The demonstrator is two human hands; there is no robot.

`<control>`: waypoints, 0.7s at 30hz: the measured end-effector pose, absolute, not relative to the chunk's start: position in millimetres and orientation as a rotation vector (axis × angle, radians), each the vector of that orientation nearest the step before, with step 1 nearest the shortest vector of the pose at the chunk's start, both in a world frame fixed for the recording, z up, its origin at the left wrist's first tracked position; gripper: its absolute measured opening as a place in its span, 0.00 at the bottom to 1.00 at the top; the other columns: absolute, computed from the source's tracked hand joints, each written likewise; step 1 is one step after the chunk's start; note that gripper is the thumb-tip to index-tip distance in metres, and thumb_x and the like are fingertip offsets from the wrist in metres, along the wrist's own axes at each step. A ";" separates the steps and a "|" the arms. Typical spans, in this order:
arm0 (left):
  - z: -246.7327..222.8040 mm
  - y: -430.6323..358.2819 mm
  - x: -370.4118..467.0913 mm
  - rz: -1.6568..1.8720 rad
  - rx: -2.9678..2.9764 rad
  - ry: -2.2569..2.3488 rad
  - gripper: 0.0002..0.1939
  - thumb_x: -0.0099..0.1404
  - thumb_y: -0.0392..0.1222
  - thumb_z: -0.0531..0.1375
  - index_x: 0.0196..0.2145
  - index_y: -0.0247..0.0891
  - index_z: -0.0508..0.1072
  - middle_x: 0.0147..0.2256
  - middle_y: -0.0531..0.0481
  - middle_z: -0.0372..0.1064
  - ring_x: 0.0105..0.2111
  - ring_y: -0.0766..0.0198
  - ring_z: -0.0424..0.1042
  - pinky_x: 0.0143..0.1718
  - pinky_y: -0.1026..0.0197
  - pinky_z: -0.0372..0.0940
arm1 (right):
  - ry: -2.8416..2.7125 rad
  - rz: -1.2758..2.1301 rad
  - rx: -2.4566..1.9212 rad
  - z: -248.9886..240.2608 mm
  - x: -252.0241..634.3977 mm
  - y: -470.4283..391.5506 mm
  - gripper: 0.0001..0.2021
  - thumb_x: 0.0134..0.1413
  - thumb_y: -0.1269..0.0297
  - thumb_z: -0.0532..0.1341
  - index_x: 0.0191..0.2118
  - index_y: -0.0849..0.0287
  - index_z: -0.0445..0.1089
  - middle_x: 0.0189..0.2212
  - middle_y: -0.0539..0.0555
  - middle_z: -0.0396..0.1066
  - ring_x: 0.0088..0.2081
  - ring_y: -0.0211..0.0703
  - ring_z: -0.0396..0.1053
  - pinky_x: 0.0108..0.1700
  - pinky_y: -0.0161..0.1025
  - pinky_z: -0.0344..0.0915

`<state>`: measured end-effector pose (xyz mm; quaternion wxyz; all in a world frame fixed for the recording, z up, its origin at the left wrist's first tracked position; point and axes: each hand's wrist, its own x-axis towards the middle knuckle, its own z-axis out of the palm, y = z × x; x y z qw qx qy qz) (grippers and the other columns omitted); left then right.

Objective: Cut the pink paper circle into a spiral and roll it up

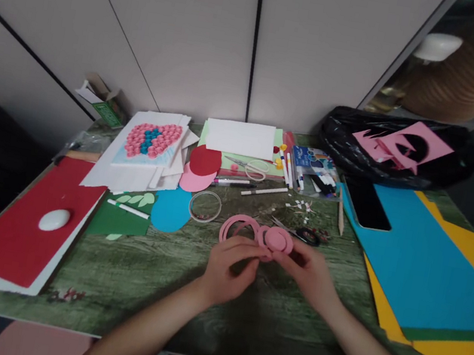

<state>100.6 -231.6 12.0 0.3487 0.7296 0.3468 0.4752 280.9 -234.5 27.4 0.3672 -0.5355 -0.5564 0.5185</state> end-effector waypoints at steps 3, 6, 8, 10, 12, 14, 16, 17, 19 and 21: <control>12.3 -230.2 104.4 1.154 1.512 0.955 0.09 0.59 0.37 0.58 0.39 0.39 0.71 0.35 0.46 0.73 0.36 0.61 0.72 0.40 0.57 0.67 | -1.437 1.289 -1.404 26.7 286.3 -232.5 0.12 0.48 0.53 0.61 0.34 0.56 0.71 0.31 0.53 0.73 0.36 0.47 0.69 0.40 0.44 0.65; 10.7 -224.6 109.1 1.073 1.076 0.920 0.17 0.55 0.43 0.63 0.41 0.39 0.65 0.33 0.49 0.72 0.33 0.63 0.73 0.35 0.60 0.68 | -1.551 1.282 -1.426 25.5 288.6 -232.3 0.12 0.49 0.54 0.60 0.32 0.57 0.70 0.28 0.52 0.71 0.34 0.45 0.67 0.36 0.41 0.63; 9.5 -220.7 111.3 1.023 0.958 0.918 0.21 0.50 0.44 0.66 0.40 0.39 0.65 0.32 0.50 0.72 0.31 0.64 0.73 0.33 0.61 0.68 | -1.687 1.269 -1.452 24.6 288.4 -232.7 0.12 0.51 0.54 0.59 0.29 0.58 0.68 0.25 0.50 0.67 0.30 0.42 0.64 0.31 0.38 0.60; 8.6 -218.2 112.2 0.972 0.975 1.001 0.21 0.47 0.42 0.68 0.38 0.38 0.67 0.29 0.52 0.72 0.29 0.65 0.73 0.32 0.62 0.68 | -1.790 1.251 -1.488 23.6 287.6 -233.2 0.12 0.52 0.55 0.58 0.26 0.58 0.65 0.21 0.48 0.63 0.26 0.38 0.60 0.27 0.35 0.55; 8.1 -217.7 111.8 0.937 1.060 1.099 0.20 0.46 0.40 0.68 0.37 0.38 0.69 0.27 0.52 0.72 0.27 0.65 0.72 0.32 0.63 0.67 | -1.805 1.216 -1.514 21.9 287.0 -233.4 0.12 0.52 0.55 0.57 0.26 0.58 0.63 0.20 0.47 0.59 0.24 0.36 0.57 0.25 0.34 0.53; 7.8 -218.2 110.5 0.913 1.148 1.151 0.19 0.47 0.39 0.68 0.38 0.39 0.71 0.26 0.52 0.73 0.27 0.65 0.72 0.32 0.62 0.67 | -1.751 1.117 -1.521 19.6 287.4 -232.7 0.10 0.51 0.56 0.59 0.31 0.57 0.64 0.24 0.48 0.62 0.27 0.37 0.60 0.28 0.35 0.57; 8.0 -218.5 109.0 0.879 1.203 1.159 0.20 0.47 0.38 0.68 0.41 0.40 0.71 0.26 0.53 0.73 0.27 0.64 0.73 0.32 0.62 0.66 | -1.698 0.984 -1.518 17.4 288.7 -230.9 0.16 0.47 0.57 0.63 0.42 0.55 0.64 0.36 0.52 0.66 0.37 0.42 0.65 0.37 0.39 0.62; 8.3 -218.4 108.4 0.862 1.219 1.160 0.21 0.47 0.37 0.67 0.41 0.40 0.71 0.26 0.53 0.73 0.27 0.64 0.72 0.32 0.62 0.66 | -1.686 0.949 -1.510 16.7 289.5 -229.7 0.22 0.44 0.57 0.64 0.47 0.54 0.63 0.43 0.55 0.66 0.43 0.45 0.65 0.43 0.42 0.63; 9.2 -217.7 107.8 0.836 1.230 1.168 0.22 0.48 0.36 0.67 0.42 0.41 0.71 0.26 0.53 0.74 0.26 0.65 0.72 0.32 0.63 0.65 | -1.675 1.036 -1.469 16.2 290.9 -227.3 0.28 0.41 0.57 0.66 0.51 0.52 0.61 0.50 0.56 0.64 0.50 0.48 0.63 0.49 0.46 0.61; 9.9 -217.0 107.7 0.824 1.241 1.177 0.21 0.49 0.35 0.66 0.43 0.40 0.71 0.27 0.53 0.74 0.27 0.65 0.72 0.32 0.63 0.65 | -1.625 1.278 -1.392 16.4 291.6 -225.8 0.22 0.43 0.56 0.65 0.46 0.54 0.66 0.45 0.55 0.69 0.46 0.47 0.67 0.47 0.45 0.64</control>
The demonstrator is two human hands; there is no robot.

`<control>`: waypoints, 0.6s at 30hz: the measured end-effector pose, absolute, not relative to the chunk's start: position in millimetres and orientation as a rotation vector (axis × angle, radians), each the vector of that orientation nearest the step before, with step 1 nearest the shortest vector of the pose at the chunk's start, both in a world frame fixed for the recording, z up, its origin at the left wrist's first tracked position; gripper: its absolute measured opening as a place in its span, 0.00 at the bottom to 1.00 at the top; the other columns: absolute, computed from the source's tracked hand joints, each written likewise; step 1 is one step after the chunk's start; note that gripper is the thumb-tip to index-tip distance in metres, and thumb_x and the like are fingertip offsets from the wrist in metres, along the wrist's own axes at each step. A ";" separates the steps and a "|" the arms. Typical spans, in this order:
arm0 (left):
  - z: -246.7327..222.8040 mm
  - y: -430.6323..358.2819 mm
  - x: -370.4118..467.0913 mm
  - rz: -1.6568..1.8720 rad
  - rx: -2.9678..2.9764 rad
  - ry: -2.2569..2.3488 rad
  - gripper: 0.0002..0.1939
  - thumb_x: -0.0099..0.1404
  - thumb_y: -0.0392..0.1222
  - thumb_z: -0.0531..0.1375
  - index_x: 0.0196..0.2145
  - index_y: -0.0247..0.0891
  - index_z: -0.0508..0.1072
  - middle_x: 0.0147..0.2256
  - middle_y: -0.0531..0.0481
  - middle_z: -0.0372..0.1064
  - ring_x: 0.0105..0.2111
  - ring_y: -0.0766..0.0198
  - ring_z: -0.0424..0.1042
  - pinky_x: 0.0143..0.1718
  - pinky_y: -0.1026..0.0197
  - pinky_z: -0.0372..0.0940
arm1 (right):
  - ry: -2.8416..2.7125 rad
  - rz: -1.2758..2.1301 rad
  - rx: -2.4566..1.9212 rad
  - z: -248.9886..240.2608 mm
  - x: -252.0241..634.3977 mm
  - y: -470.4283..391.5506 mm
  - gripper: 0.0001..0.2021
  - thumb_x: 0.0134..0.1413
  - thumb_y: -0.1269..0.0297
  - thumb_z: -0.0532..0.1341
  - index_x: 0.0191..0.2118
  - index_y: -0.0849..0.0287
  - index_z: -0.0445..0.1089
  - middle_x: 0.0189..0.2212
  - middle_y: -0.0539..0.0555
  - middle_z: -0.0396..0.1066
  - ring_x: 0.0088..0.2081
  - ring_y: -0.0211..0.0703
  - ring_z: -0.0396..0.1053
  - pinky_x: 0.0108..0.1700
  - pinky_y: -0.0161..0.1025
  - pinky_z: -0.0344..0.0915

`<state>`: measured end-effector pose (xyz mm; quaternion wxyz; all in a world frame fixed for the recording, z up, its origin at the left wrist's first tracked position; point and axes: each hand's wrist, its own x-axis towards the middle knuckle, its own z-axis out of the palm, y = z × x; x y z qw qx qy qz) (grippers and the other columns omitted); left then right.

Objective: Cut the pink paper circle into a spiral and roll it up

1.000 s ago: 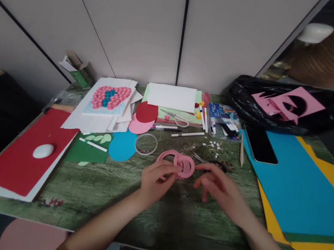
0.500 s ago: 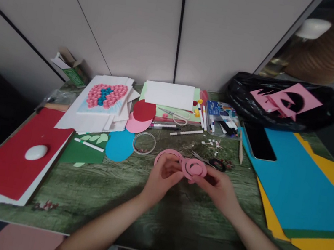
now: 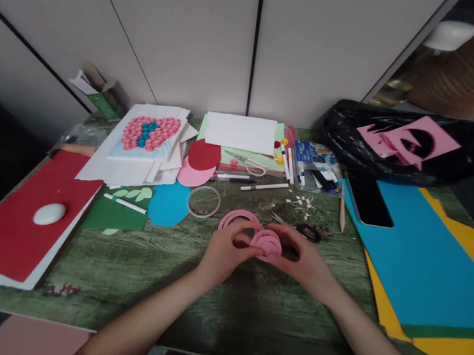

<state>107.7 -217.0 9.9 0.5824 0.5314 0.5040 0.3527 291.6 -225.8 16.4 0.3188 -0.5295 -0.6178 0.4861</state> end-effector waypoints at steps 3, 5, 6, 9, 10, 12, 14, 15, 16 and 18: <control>10.7 -216.8 107.6 0.810 1.285 1.165 0.20 0.49 0.37 0.66 0.42 0.39 0.72 0.28 0.52 0.74 0.30 0.64 0.72 0.35 0.62 0.65 | -1.512 1.477 -1.347 16.6 292.1 -226.7 0.10 0.48 0.56 0.62 0.34 0.57 0.69 0.29 0.50 0.72 0.32 0.42 0.71 0.36 0.40 0.68; 11.6 -217.2 106.5 0.832 1.331 1.143 0.19 0.50 0.39 0.67 0.41 0.39 0.72 0.31 0.50 0.74 0.31 0.64 0.72 0.36 0.62 0.66 | -1.518 1.362 -1.391 15.9 293.3 -228.6 0.08 0.49 0.58 0.61 0.32 0.57 0.69 0.27 0.49 0.72 0.29 0.40 0.71 0.33 0.38 0.67; 12.2 -217.3 105.6 0.880 1.388 1.153 0.17 0.50 0.40 0.67 0.40 0.39 0.72 0.33 0.50 0.73 0.32 0.64 0.72 0.36 0.61 0.65 | -1.548 1.251 -1.421 15.4 294.3 -229.6 0.07 0.50 0.59 0.61 0.32 0.56 0.69 0.27 0.49 0.72 0.29 0.40 0.70 0.33 0.38 0.67; 12.8 -217.2 102.3 1.084 1.601 1.247 0.10 0.54 0.41 0.64 0.36 0.39 0.73 0.36 0.48 0.70 0.36 0.62 0.69 0.38 0.61 0.63 | -1.698 0.839 -1.445 14.6 298.3 -232.4 0.04 0.52 0.63 0.61 0.33 0.56 0.70 0.28 0.49 0.72 0.29 0.39 0.69 0.32 0.37 0.65; 12.1 -216.9 101.4 1.142 1.632 1.264 0.10 0.55 0.42 0.63 0.36 0.39 0.73 0.37 0.48 0.69 0.38 0.62 0.68 0.39 0.60 0.62 | -1.754 0.698 -1.398 14.6 299.4 -233.1 0.02 0.52 0.65 0.61 0.33 0.55 0.70 0.28 0.50 0.72 0.30 0.39 0.69 0.32 0.37 0.65; 9.6 -216.2 100.7 1.194 1.576 1.228 0.13 0.59 0.43 0.60 0.42 0.39 0.70 0.41 0.45 0.67 0.43 0.60 0.66 0.43 0.59 0.62 | -1.869 0.454 -1.223 15.4 300.7 -234.7 0.06 0.51 0.72 0.61 0.35 0.55 0.70 0.30 0.50 0.73 0.33 0.40 0.70 0.37 0.40 0.66; 6.3 -215.4 101.0 1.185 1.440 1.166 0.17 0.61 0.43 0.58 0.47 0.39 0.66 0.48 0.43 0.65 0.49 0.59 0.64 0.50 0.57 0.59 | -1.955 0.262 -1.038 16.8 300.5 -236.3 0.12 0.49 0.77 0.61 0.38 0.54 0.70 0.32 0.50 0.74 0.35 0.41 0.70 0.42 0.43 0.66; 5.0 -214.9 101.3 1.170 1.372 1.144 0.18 0.61 0.44 0.58 0.48 0.39 0.65 0.51 0.43 0.63 0.51 0.59 0.63 0.52 0.56 0.57 | -1.980 0.182 -0.977 17.5 300.1 -237.1 0.14 0.48 0.78 0.61 0.39 0.54 0.70 0.33 0.50 0.75 0.35 0.41 0.70 0.44 0.45 0.66; 4.2 -214.2 101.5 1.154 1.305 1.128 0.19 0.61 0.44 0.58 0.49 0.39 0.64 0.53 0.43 0.61 0.53 0.59 0.61 0.54 0.56 0.55 | -1.991 0.111 -0.939 18.1 299.6 -237.9 0.15 0.47 0.78 0.61 0.40 0.54 0.70 0.32 0.51 0.75 0.35 0.41 0.70 0.44 0.46 0.65; 4.2 -212.3 101.3 1.132 1.179 1.101 0.19 0.60 0.44 0.59 0.48 0.39 0.64 0.54 0.43 0.61 0.54 0.59 0.61 0.56 0.57 0.54 | -1.996 0.007 -0.907 18.4 299.5 -239.3 0.15 0.47 0.78 0.62 0.41 0.54 0.71 0.32 0.51 0.76 0.35 0.41 0.71 0.45 0.47 0.65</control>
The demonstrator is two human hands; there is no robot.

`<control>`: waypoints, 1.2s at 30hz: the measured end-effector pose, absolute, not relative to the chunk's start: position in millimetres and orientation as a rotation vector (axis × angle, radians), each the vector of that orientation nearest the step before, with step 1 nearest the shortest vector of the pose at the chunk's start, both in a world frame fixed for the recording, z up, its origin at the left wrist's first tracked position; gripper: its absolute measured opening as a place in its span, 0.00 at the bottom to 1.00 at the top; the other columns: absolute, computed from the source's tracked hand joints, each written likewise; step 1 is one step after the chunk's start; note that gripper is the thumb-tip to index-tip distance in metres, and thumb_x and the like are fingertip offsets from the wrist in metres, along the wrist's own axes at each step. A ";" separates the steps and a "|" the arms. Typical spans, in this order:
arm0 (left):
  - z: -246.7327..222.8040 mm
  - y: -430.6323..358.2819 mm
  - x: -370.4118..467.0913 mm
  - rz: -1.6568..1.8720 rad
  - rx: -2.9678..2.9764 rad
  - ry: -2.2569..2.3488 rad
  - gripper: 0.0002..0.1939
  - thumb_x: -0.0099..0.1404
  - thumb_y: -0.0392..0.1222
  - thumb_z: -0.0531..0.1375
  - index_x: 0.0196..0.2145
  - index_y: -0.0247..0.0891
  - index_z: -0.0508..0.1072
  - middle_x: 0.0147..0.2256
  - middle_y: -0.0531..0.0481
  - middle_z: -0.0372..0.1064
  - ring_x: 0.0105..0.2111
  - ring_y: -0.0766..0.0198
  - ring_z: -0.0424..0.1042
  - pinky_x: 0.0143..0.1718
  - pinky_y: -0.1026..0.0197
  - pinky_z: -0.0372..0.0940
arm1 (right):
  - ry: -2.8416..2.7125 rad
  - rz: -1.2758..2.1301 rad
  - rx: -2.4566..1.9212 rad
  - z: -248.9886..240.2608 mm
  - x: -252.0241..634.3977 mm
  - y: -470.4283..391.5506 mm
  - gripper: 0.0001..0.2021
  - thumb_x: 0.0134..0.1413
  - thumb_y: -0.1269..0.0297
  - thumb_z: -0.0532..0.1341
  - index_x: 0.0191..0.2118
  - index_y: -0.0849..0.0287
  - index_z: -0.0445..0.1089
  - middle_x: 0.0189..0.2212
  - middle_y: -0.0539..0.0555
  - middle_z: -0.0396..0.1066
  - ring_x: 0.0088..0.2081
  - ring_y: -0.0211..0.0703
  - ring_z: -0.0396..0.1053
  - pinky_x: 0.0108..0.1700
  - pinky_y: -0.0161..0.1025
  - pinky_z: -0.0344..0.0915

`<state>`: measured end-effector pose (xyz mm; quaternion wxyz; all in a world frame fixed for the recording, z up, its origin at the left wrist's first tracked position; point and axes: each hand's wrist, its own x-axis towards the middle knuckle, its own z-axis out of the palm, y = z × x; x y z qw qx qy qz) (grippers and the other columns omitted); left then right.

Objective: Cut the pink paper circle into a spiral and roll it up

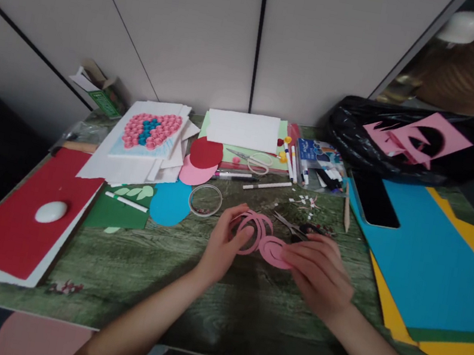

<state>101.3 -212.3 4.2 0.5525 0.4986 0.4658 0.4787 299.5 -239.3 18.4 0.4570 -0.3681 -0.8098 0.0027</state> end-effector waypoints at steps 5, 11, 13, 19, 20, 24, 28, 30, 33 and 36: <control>9.4 -207.2 99.9 0.952 0.850 1.023 0.22 0.58 0.48 0.60 0.48 0.37 0.64 0.43 0.44 0.70 0.42 0.60 0.70 0.45 0.58 0.63 | -2.067 -0.140 -0.878 14.1 304.7 -241.0 0.14 0.47 0.77 0.63 0.41 0.57 0.71 0.34 0.52 0.77 0.38 0.42 0.70 0.47 0.49 0.64; 13.9 -209.6 104.6 0.768 0.600 0.970 0.26 0.51 0.40 0.66 0.47 0.34 0.68 0.36 0.46 0.72 0.31 0.66 0.70 0.33 0.64 0.64 | -2.203 -0.273 -0.804 16.7 302.5 -240.7 0.10 0.52 0.75 0.60 0.39 0.56 0.71 0.35 0.49 0.77 0.38 0.39 0.70 0.47 0.46 0.64; 13.9 -211.1 105.3 0.744 0.536 0.930 0.23 0.52 0.39 0.64 0.46 0.32 0.70 0.38 0.44 0.72 0.32 0.66 0.70 0.33 0.64 0.63 | -2.232 -0.314 -0.774 19.1 299.4 -240.7 0.09 0.52 0.76 0.59 0.38 0.58 0.71 0.34 0.50 0.77 0.38 0.39 0.70 0.46 0.46 0.63; 11.1 -212.8 103.5 0.753 0.433 0.840 0.22 0.50 0.34 0.64 0.45 0.31 0.72 0.43 0.40 0.71 0.38 0.60 0.70 0.40 0.60 0.63 | -2.268 -0.362 -0.775 17.1 295.2 -241.3 0.09 0.51 0.75 0.60 0.38 0.55 0.71 0.35 0.47 0.77 0.38 0.39 0.69 0.47 0.45 0.61; 10.5 -212.7 103.1 0.769 0.433 0.828 0.21 0.50 0.34 0.64 0.45 0.31 0.73 0.44 0.40 0.71 0.39 0.60 0.70 0.41 0.60 0.62 | -2.273 -0.361 -0.784 15.2 295.1 -241.4 0.10 0.51 0.74 0.61 0.38 0.55 0.71 0.35 0.47 0.77 0.39 0.39 0.68 0.47 0.45 0.61; 9.5 -211.6 102.0 0.805 0.444 0.768 0.21 0.52 0.33 0.64 0.45 0.32 0.73 0.46 0.40 0.70 0.43 0.60 0.69 0.45 0.61 0.60 | -2.282 -0.345 -0.832 4.5 295.3 -241.0 0.12 0.50 0.75 0.61 0.40 0.53 0.71 0.38 0.46 0.76 0.41 0.40 0.67 0.48 0.45 0.60; 12.9 -210.0 101.7 0.826 0.427 0.784 0.24 0.50 0.33 0.65 0.47 0.31 0.72 0.47 0.40 0.69 0.43 0.61 0.69 0.45 0.61 0.60 | -2.245 -0.268 -0.871 -3.6 295.9 -238.6 0.16 0.47 0.74 0.63 0.43 0.53 0.70 0.40 0.48 0.76 0.45 0.41 0.67 0.50 0.45 0.60; 15.0 -209.5 101.5 0.837 0.409 0.789 0.25 0.49 0.32 0.65 0.47 0.31 0.71 0.47 0.39 0.69 0.42 0.61 0.69 0.45 0.62 0.61 | -2.253 -0.206 -0.887 -2.8 295.3 -237.7 0.19 0.46 0.74 0.62 0.46 0.53 0.69 0.42 0.49 0.75 0.49 0.43 0.66 0.52 0.47 0.59; 15.4 -209.2 100.8 0.838 0.389 0.804 0.24 0.50 0.32 0.65 0.47 0.32 0.71 0.47 0.40 0.69 0.41 0.62 0.70 0.45 0.62 0.62 | -2.303 -0.079 -0.899 2.3 291.7 -238.3 0.23 0.47 0.69 0.60 0.52 0.56 0.64 0.47 0.54 0.72 0.55 0.48 0.62 0.56 0.53 0.55; 12.4 -209.3 100.8 0.834 0.393 0.813 0.23 0.50 0.33 0.65 0.47 0.33 0.71 0.47 0.41 0.70 0.41 0.63 0.71 0.44 0.62 0.63 | -2.349 -0.031 -0.892 3.1 285.9 -240.5 0.25 0.49 0.62 0.61 0.54 0.59 0.62 0.51 0.58 0.69 0.58 0.51 0.59 0.60 0.58 0.49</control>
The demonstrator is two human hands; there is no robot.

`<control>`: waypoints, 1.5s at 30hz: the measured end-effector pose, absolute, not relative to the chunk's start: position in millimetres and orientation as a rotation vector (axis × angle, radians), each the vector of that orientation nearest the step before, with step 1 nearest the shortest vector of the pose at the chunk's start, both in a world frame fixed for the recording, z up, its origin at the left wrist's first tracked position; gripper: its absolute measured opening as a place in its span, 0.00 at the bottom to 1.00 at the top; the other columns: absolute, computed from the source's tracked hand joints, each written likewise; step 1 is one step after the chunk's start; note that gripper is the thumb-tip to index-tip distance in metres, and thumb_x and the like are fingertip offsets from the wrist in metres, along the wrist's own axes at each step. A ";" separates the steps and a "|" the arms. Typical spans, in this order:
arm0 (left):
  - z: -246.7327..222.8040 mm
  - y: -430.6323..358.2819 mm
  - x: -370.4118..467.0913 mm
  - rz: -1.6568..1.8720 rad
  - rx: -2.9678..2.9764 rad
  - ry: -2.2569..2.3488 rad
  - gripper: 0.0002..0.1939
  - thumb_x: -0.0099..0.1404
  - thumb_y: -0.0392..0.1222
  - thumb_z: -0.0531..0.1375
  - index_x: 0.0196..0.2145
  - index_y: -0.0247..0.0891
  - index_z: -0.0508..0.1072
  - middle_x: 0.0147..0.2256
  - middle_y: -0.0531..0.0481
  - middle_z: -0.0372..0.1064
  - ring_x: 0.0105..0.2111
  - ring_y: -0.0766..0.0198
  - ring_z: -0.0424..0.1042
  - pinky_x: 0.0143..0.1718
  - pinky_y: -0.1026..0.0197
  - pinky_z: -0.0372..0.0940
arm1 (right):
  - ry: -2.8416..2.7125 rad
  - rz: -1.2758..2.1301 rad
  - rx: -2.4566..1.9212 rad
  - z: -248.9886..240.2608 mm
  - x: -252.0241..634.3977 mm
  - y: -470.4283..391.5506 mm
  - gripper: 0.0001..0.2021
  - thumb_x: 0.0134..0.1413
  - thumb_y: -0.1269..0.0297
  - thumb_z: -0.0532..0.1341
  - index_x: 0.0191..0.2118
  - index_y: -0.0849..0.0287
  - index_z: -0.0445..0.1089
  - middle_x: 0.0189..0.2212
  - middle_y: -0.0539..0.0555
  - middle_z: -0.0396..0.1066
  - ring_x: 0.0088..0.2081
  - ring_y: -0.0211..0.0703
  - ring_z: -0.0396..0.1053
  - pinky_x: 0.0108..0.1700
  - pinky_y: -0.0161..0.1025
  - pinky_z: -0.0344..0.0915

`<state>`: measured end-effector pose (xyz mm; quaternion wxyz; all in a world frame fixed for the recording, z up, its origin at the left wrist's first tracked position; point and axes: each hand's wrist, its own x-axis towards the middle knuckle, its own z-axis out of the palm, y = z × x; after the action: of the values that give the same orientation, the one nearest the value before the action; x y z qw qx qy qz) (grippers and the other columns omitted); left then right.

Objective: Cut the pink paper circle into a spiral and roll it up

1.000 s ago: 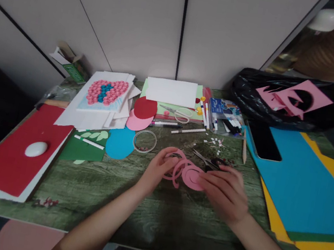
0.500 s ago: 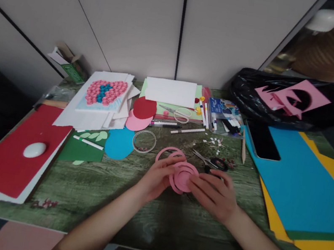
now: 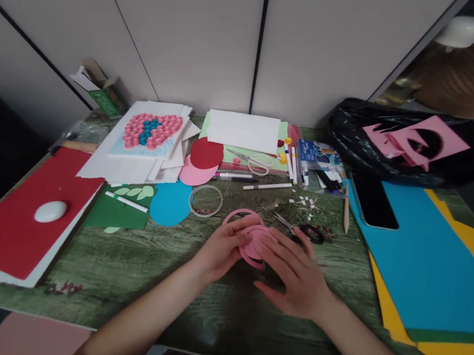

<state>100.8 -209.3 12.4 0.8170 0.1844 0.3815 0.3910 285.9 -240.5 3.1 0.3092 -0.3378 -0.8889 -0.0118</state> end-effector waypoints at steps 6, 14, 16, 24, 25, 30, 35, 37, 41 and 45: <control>14.6 -211.1 102.4 0.858 0.562 0.942 0.18 0.56 0.39 0.62 0.45 0.35 0.72 0.45 0.43 0.71 0.40 0.61 0.71 0.41 0.61 0.65 | -2.204 0.155 -1.023 -9.9 281.4 -242.3 0.19 0.54 0.77 0.56 0.50 0.52 0.66 0.45 0.50 0.74 0.48 0.40 0.70 0.61 0.50 0.55; 26.7 -219.0 93.4 1.134 1.528 1.179 0.17 0.63 0.42 0.55 0.50 0.40 0.67 0.49 0.43 0.65 0.47 0.59 0.66 0.46 0.59 0.62 | -1.367 1.096 -1.303 -4.0 289.7 -228.3 0.07 0.52 0.61 0.61 0.36 0.56 0.72 0.33 0.52 0.77 0.34 0.42 0.75 0.37 0.38 0.72; 22.7 -214.2 91.0 1.228 1.486 1.251 0.18 0.61 0.43 0.57 0.49 0.40 0.65 0.47 0.43 0.63 0.46 0.59 0.65 0.43 0.60 0.63 | -1.177 1.284 -1.231 -4.4 291.0 -224.3 0.08 0.51 0.60 0.62 0.36 0.56 0.71 0.34 0.53 0.77 0.36 0.43 0.74 0.40 0.39 0.71; 8.4 -200.9 97.4 0.771 0.837 0.964 0.26 0.55 0.49 0.62 0.49 0.36 0.66 0.39 0.45 0.72 0.38 0.60 0.72 0.40 0.58 0.65 | -0.873 1.570 -1.197 -7.7 290.2 -222.2 0.12 0.47 0.58 0.65 0.37 0.57 0.69 0.34 0.53 0.75 0.35 0.41 0.73 0.39 0.40 0.72; 8.3 -202.4 99.3 0.770 0.832 0.946 0.26 0.53 0.47 0.64 0.48 0.36 0.67 0.40 0.45 0.72 0.39 0.60 0.72 0.41 0.59 0.65 | -0.891 1.583 -1.211 -8.1 289.8 -222.3 0.13 0.47 0.58 0.64 0.38 0.58 0.69 0.34 0.53 0.75 0.34 0.41 0.73 0.39 0.40 0.72; 6.9 -206.1 101.3 0.681 0.927 1.015 0.17 0.51 0.43 0.65 0.40 0.35 0.75 0.34 0.46 0.75 0.33 0.61 0.72 0.36 0.61 0.65 | -1.142 1.528 -1.229 -11.1 288.9 -221.8 0.15 0.48 0.59 0.63 0.42 0.57 0.67 0.35 0.55 0.76 0.36 0.43 0.74 0.39 0.41 0.71; 5.2 -203.5 95.9 0.694 0.925 1.010 0.16 0.52 0.41 0.65 0.39 0.34 0.75 0.33 0.48 0.75 0.30 0.64 0.72 0.34 0.63 0.65 | -1.306 1.356 -1.241 -10.6 288.4 -220.9 0.13 0.49 0.61 0.63 0.41 0.56 0.67 0.40 0.56 0.74 0.42 0.45 0.73 0.43 0.42 0.70; 6.7 -203.9 94.2 0.682 0.856 0.964 0.16 0.51 0.41 0.66 0.39 0.34 0.75 0.33 0.47 0.75 0.31 0.64 0.73 0.35 0.63 0.66 | -1.314 1.345 -1.234 -10.2 289.1 -220.5 0.13 0.48 0.61 0.63 0.42 0.56 0.67 0.42 0.56 0.74 0.43 0.44 0.72 0.45 0.43 0.69; 11.6 -205.2 91.8 0.609 0.709 0.811 0.18 0.51 0.42 0.67 0.39 0.32 0.74 0.35 0.44 0.75 0.32 0.63 0.74 0.38 0.59 0.68 | -1.284 1.418 -1.128 -10.1 292.7 -220.7 0.22 0.48 0.61 0.64 0.50 0.52 0.64 0.53 0.58 0.66 0.53 0.46 0.65 0.53 0.45 0.64; 11.8 -203.9 89.0 0.542 0.635 0.756 0.18 0.50 0.41 0.68 0.38 0.31 0.75 0.35 0.42 0.75 0.31 0.63 0.74 0.37 0.60 0.69 | -1.186 1.680 -0.957 -8.5 294.7 -222.3 0.26 0.52 0.56 0.60 0.57 0.51 0.58 0.57 0.59 0.61 0.55 0.48 0.63 0.52 0.48 0.64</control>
<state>89.0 -203.9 11.8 0.8455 0.3010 0.3585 0.2569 294.7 -222.3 -8.5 0.4231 -0.3822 -0.4738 0.6711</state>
